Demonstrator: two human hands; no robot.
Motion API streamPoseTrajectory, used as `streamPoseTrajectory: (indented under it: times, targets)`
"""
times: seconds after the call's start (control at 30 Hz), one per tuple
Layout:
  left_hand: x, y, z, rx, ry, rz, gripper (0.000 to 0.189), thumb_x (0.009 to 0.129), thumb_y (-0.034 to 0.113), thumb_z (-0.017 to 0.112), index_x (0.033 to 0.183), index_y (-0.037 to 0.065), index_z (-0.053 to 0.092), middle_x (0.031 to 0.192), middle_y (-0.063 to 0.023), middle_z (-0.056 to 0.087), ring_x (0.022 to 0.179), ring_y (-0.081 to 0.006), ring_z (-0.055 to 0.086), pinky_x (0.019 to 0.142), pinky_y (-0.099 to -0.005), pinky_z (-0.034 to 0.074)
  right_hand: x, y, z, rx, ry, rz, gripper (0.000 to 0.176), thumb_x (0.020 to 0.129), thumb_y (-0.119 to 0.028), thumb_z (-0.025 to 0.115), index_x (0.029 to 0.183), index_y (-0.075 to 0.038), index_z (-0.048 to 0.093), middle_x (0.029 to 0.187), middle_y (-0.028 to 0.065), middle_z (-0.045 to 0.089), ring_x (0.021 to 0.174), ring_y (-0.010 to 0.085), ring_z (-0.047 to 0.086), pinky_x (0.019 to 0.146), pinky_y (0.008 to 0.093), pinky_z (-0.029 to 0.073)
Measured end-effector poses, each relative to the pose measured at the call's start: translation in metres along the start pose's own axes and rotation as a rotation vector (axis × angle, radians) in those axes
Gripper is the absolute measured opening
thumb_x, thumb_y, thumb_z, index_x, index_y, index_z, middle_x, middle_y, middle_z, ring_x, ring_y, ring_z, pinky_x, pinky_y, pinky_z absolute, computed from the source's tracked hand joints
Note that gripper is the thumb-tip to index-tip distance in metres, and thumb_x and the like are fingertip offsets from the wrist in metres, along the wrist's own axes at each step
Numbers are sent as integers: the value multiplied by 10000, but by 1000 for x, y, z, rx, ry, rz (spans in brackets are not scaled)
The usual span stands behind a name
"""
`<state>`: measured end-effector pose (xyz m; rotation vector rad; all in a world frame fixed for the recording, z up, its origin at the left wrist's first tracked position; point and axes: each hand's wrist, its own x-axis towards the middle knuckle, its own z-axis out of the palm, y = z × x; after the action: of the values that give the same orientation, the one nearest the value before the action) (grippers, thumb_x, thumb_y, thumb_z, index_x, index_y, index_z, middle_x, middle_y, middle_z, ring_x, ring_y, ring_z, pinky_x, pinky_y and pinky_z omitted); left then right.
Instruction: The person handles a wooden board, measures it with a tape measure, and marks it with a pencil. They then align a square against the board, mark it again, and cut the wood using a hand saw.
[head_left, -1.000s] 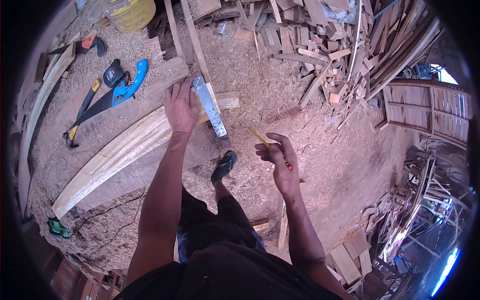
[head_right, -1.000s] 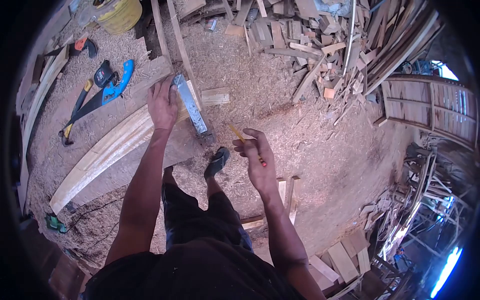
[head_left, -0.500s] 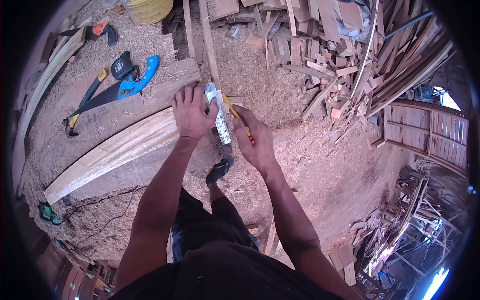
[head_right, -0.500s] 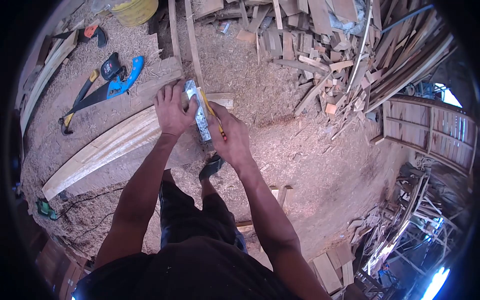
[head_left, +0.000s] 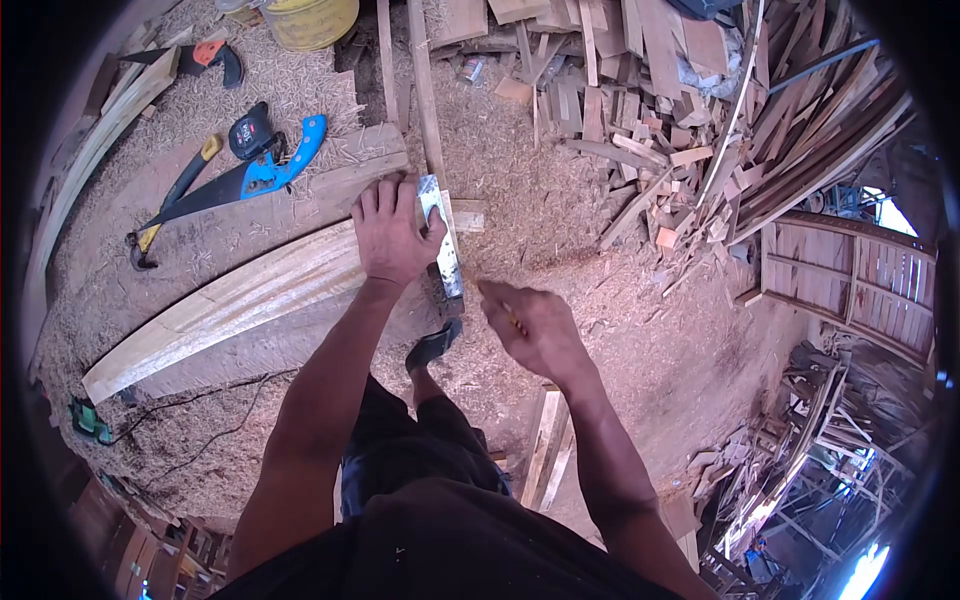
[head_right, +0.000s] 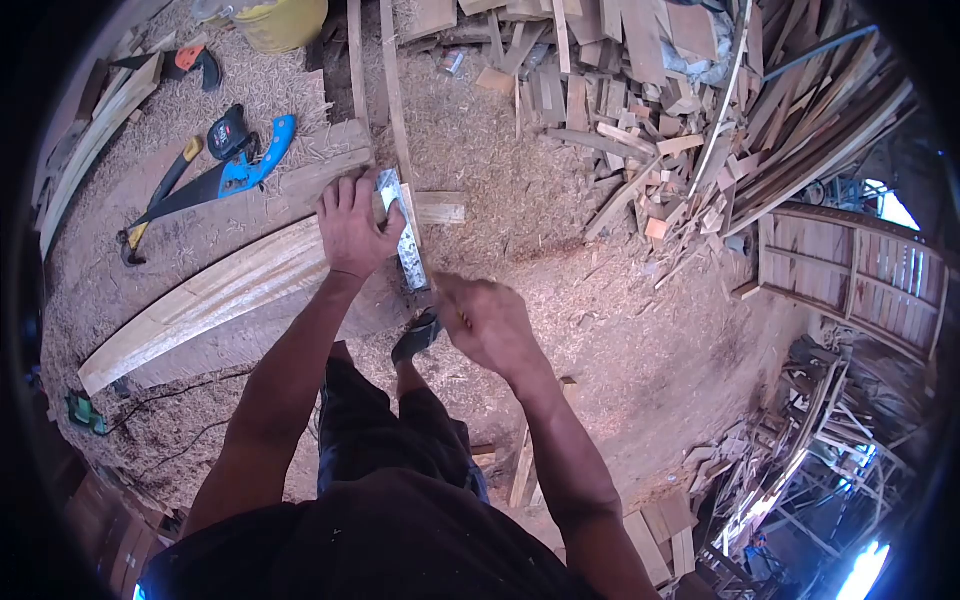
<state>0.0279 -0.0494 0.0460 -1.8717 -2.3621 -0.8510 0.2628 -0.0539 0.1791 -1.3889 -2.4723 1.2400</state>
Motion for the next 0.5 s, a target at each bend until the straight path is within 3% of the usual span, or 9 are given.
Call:
streamPoseTrajectory:
  times: [0.1,0.23,0.27,0.37,0.47,0.5]
  targets:
    - [-1,5,0,-12,-22,-10,584,857,394,731,1345,85,649,1290,-139,624,1242,-380,554,1095,-550,397,35,2,14,126,286,-73,400,1053,-270,649,1390,-62,706,854,239,750,775,427,748,728,508,600]
    - [-1,3,1,-8,-7,-2,594,857,405,737,1347,81,648,1309,-139,623,1250,-375,553,1097,-548,397,72,14,43,173,372,-156,437,1073,-298,636,1432,-51,672,895,259,745,802,438,746,737,504,604]
    - [1,3,0,-11,-9,2,596,857,401,741,1347,73,647,1315,-140,625,1253,-372,554,1098,-550,400,66,3,37,206,273,-12,430,1078,-307,640,1424,-54,680,949,262,757,855,424,759,762,489,610]
    - [1,4,-6,-26,-3,1,573,848,369,745,1328,70,653,1315,-139,629,1255,-366,556,1097,-552,405,39,15,51,220,369,-148,411,1076,-297,649,1408,-59,695,944,247,767,878,406,769,776,477,614]
    - [-1,-1,-1,-35,17,17,568,839,357,747,1310,55,652,1307,-151,621,1243,-371,550,1109,-561,401,-18,6,34,-74,113,-58,377,1075,-254,647,1389,-54,705,936,246,761,868,407,768,762,461,611]
    - [0,0,1,-41,24,23,568,838,356,747,1308,51,651,1305,-154,619,1240,-374,548,1110,-563,400,-34,1,33,22,120,-36,379,1071,-227,643,1400,-48,700,960,235,764,840,380,766,738,441,605]
